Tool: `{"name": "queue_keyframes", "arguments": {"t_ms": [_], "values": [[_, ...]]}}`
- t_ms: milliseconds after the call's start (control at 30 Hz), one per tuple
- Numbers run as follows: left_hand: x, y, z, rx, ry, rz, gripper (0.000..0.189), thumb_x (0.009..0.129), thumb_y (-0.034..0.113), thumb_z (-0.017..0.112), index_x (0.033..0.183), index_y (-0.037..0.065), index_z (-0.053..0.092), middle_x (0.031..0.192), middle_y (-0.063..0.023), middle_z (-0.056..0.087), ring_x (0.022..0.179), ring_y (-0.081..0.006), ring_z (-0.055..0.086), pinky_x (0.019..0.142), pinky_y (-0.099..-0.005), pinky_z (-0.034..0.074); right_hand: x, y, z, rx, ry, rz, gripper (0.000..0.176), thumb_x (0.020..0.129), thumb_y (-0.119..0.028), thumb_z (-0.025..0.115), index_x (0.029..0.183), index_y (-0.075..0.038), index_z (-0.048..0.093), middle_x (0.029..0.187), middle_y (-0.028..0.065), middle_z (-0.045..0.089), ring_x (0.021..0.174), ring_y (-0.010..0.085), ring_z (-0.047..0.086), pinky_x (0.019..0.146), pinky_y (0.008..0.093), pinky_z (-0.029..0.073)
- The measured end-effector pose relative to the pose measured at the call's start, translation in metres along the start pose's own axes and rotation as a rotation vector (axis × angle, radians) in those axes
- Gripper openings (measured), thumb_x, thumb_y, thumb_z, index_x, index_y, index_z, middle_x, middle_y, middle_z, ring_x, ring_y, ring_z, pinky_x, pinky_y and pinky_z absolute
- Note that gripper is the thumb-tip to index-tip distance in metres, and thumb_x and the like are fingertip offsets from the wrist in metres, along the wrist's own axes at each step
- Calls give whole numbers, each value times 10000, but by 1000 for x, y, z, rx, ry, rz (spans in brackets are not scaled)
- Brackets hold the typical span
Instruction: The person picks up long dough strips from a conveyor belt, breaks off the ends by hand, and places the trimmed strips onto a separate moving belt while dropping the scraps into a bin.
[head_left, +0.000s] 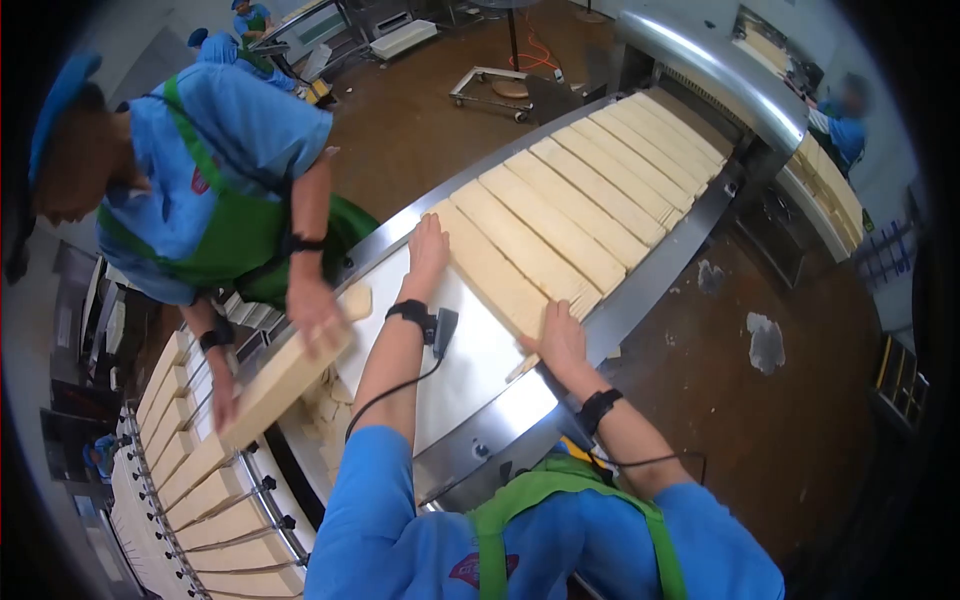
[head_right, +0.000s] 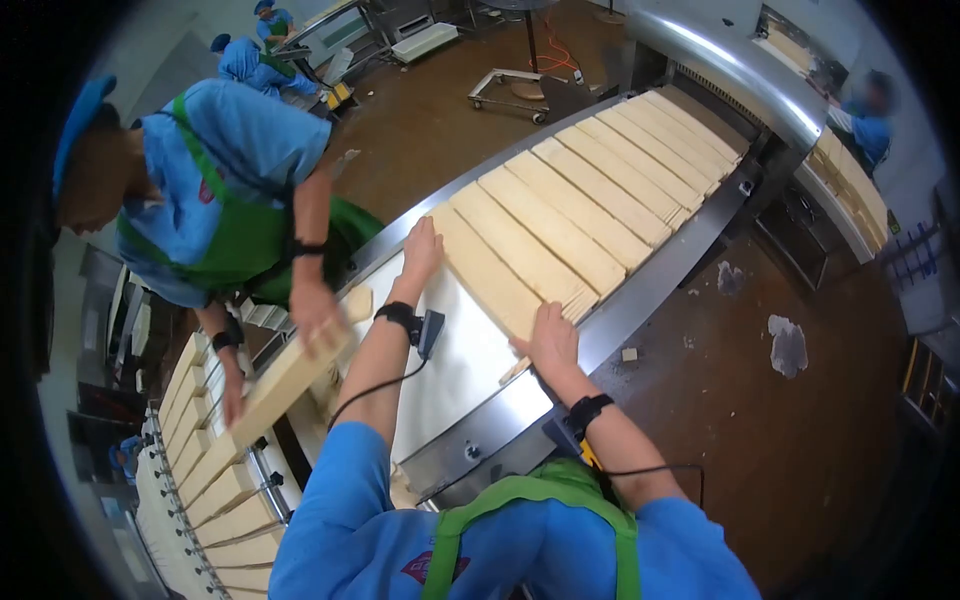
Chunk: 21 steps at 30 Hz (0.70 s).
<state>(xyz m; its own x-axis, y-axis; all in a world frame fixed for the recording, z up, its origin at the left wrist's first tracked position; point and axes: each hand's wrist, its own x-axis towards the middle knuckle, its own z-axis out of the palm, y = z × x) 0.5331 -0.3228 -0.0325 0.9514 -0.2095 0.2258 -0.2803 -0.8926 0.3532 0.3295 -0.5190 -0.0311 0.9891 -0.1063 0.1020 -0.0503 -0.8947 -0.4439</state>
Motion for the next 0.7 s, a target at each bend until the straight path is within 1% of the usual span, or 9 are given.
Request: {"name": "queue_keyframes", "arguments": {"t_ms": [100,200,300,400,467,500,600,633,700], "values": [[36,-6,16,118,-194,-137,360,767,115,497,1102,-16,499,1086,-165,502,1033,-322,471,874,-405,396,-1,3,0,5,1,-37,608,550,-364,767,906,17,455,858,155,463,660,301,564,547,370,475],[41,-1,18,164,-153,-186,399,732,155,520,1099,-1,508,1078,-140,517,1047,-308,468,873,-413,393,-2,2,-2,14,-11,-49,617,541,-356,773,915,18,455,859,157,462,666,300,561,551,371,470],[37,5,-4,214,-301,-209,452,682,222,563,1082,15,532,1077,-126,524,1071,-295,454,885,-424,376,-3,3,-1,41,-45,-57,625,536,-340,777,928,25,455,887,167,468,691,308,560,577,380,471],[17,-12,-23,267,-337,-324,475,655,283,592,1056,30,561,1076,-126,526,1074,-286,456,889,-434,364,4,4,-5,88,-139,-93,631,543,-341,770,946,27,452,925,183,467,745,331,551,628,395,469],[-17,-30,-46,235,-279,-424,477,622,274,637,1029,33,578,1048,-135,541,1052,-295,472,884,-429,372,8,9,-6,129,-187,-207,639,560,-368,753,963,22,446,943,194,459,799,360,532,668,408,461],[-39,-44,-60,227,-271,-466,476,612,278,653,1012,31,581,1038,-136,548,1045,-296,476,877,-429,379,15,5,-17,140,-357,-181,727,550,-388,748,1065,24,443,1025,218,456,920,375,515,771,411,452],[-118,-73,-90,114,-166,-515,476,591,277,710,964,20,563,1003,-137,564,1000,-276,505,839,-404,407,32,14,-4,181,-432,-315,866,526,-398,757,1186,18,381,1137,239,419,1032,382,475,864,411,420],[-149,-82,-99,62,-116,-528,480,585,274,730,948,16,552,990,-136,569,981,-266,517,824,-392,418,34,7,0,121,-456,-280,884,526,-373,757,1217,1,351,1166,237,400,1055,383,460,882,415,411],[-201,-111,-73,-400,185,-527,479,594,262,752,929,13,515,960,-126,567,924,-224,530,784,-351,430,37,-21,1,72,-502,-258,866,529,-275,748,1241,-27,322,1196,223,375,1044,386,465,876,418,418]]}}
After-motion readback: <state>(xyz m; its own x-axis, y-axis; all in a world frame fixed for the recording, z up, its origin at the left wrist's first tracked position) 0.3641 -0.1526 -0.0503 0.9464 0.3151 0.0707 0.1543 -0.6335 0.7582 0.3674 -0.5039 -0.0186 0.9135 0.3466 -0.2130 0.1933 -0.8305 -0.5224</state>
